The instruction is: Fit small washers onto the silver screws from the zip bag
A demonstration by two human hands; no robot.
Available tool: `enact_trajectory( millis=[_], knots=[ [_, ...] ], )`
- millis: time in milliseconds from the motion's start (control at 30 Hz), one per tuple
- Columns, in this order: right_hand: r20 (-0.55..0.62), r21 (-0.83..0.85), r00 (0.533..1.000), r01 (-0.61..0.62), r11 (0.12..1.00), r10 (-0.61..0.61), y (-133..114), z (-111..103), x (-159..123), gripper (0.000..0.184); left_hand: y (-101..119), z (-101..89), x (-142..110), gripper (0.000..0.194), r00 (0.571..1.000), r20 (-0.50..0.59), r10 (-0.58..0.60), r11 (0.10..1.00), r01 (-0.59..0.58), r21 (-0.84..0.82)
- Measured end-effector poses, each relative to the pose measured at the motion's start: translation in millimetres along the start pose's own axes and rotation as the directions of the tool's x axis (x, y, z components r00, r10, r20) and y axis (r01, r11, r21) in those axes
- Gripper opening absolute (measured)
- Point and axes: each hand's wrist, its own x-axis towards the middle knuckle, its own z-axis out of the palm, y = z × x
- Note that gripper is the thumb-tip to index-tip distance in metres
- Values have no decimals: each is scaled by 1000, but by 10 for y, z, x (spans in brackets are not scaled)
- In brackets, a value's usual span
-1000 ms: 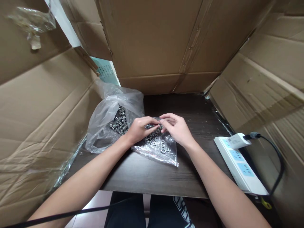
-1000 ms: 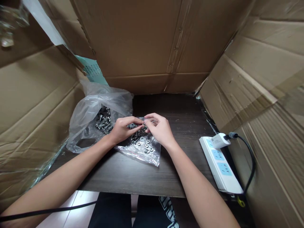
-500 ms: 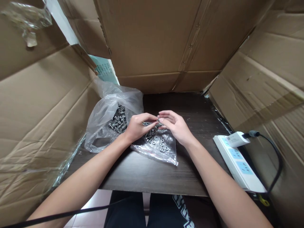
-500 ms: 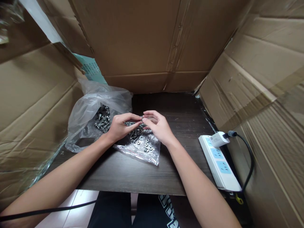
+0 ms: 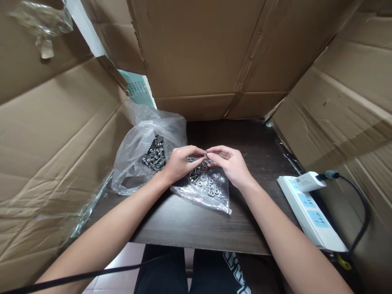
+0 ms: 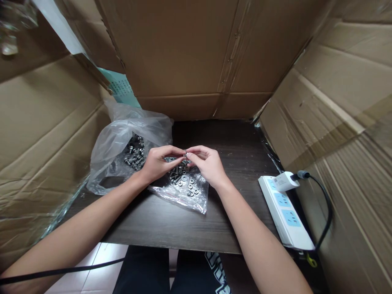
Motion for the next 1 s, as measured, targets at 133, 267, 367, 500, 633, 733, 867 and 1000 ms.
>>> enact_trajectory(
  millis=[133,267,367,500,633,733,867,1000],
  knots=[
    [-15,-52,999,41,998,-42,13,5,-2,27,0,17,-4,16,999,31,-22,1000,21,20],
    [-17,-121,998,58,991,-60,9,15,-5,27,-13,27,-14,15,999,35,-23,999,21,49],
    [-21,-130,998,63,989,-66,12,26,-7,29,-30,27,-19,15,999,36,-25,997,22,72],
    [-21,-114,997,67,991,-70,15,31,-13,27,-32,11,-9,12,998,55,-18,995,13,96],
    [-28,-51,998,63,997,-64,20,15,2,33,-7,-7,4,9,998,68,2,991,-11,131],
    [-15,-55,1000,2,999,-3,33,-6,29,35,10,-6,0,10,996,87,21,989,-33,145],
    [-36,-93,994,-107,990,105,21,-25,34,31,8,6,-14,12,993,111,28,988,-44,145],
    [40,38,995,-92,995,90,-23,-40,12,45,-8,9,-18,13,995,94,29,989,-43,144]
  ],
)
